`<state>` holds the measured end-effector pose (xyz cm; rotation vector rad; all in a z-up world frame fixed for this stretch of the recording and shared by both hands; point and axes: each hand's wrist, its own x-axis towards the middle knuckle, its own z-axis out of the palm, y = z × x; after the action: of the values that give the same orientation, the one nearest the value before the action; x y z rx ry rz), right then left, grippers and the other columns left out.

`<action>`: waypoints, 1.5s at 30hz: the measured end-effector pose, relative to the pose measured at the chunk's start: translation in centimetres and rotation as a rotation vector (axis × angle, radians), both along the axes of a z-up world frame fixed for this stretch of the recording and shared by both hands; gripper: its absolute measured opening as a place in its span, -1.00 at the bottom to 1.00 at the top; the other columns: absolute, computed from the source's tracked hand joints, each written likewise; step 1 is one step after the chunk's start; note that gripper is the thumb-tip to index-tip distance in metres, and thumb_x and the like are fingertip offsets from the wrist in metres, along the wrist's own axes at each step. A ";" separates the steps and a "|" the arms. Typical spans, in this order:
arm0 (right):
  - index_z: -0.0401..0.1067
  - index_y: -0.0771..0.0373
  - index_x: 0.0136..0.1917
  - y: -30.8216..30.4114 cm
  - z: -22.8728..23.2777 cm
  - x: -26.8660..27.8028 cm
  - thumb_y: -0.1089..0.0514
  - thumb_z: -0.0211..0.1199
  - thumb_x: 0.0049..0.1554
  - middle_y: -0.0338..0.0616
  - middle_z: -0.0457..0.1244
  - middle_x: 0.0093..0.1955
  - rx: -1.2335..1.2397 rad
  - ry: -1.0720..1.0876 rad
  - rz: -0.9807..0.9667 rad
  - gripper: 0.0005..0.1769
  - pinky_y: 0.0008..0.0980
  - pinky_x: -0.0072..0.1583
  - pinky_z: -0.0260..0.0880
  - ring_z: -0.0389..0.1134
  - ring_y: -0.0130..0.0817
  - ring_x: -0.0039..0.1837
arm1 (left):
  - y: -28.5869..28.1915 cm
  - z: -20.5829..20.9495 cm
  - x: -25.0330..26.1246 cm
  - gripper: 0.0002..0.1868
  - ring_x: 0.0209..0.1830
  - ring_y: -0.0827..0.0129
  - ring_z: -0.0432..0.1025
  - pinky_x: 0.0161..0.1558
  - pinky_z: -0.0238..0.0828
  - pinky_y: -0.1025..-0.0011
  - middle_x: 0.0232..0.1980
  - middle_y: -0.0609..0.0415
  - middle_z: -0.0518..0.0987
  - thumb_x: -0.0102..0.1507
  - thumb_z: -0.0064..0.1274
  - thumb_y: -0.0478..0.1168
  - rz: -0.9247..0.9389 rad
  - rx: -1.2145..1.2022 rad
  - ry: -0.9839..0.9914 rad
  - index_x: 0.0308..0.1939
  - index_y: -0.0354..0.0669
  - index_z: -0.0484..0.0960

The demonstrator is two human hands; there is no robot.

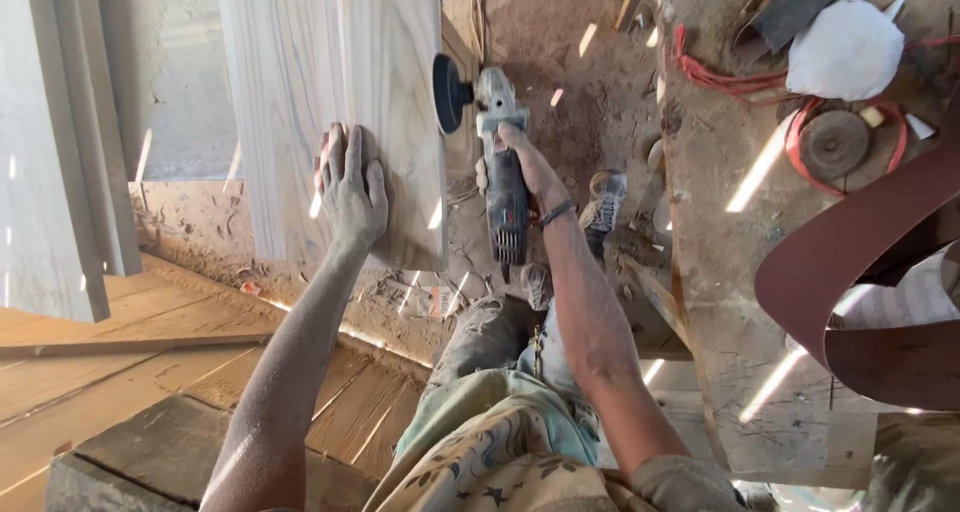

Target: The person uses an orbital sander to smooth the surface of a large wooden plank. They move the sander along the length of the plank, occasionally pausing to feel the surface with their left hand. The task continues for the duration of the clip.

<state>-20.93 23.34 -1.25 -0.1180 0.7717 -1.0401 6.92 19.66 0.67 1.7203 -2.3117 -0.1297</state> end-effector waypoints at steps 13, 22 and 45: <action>0.43 0.20 0.23 18.6 -2.6 6.8 -0.34 0.37 0.14 0.06 0.35 -0.36 0.275 -0.050 0.051 -0.34 -0.10 -0.30 0.59 0.42 -0.09 -0.38 | 0.0 -0.6 0.2 -0.40 0.63 0.04 -0.03 0.54 -0.20 0.04 0.61 -0.11 0.10 0.44 -0.20 0.00 0.013 0.036 0.012 0.55 -0.08 0.27; -0.07 0.37 0.63 24.8 -2.3 9.0 -0.46 0.33 0.13 0.51 0.03 0.50 0.251 0.168 0.146 0.20 0.47 0.34 0.21 0.06 0.52 0.49 | 0.0 -1.0 -0.1 -0.42 0.63 0.06 -0.03 0.54 -0.20 0.03 0.62 -0.09 0.10 0.46 -0.19 -0.01 0.032 0.034 0.034 0.55 -0.07 0.27; 0.40 0.30 0.04 24.1 0.4 9.3 -0.17 0.38 0.18 0.07 0.29 -0.37 0.261 0.027 -0.017 -0.51 -0.20 -0.26 0.49 0.39 -0.15 -0.36 | 0.2 -1.3 0.3 -0.41 0.63 0.10 -0.03 0.54 -0.19 0.07 0.61 -0.05 0.10 0.45 -0.16 -0.03 0.038 0.034 0.004 0.56 -0.04 0.26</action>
<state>-11.61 47.47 -0.87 0.0980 0.9273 -0.9468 7.20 19.81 -0.58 1.7782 -2.2851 -0.1662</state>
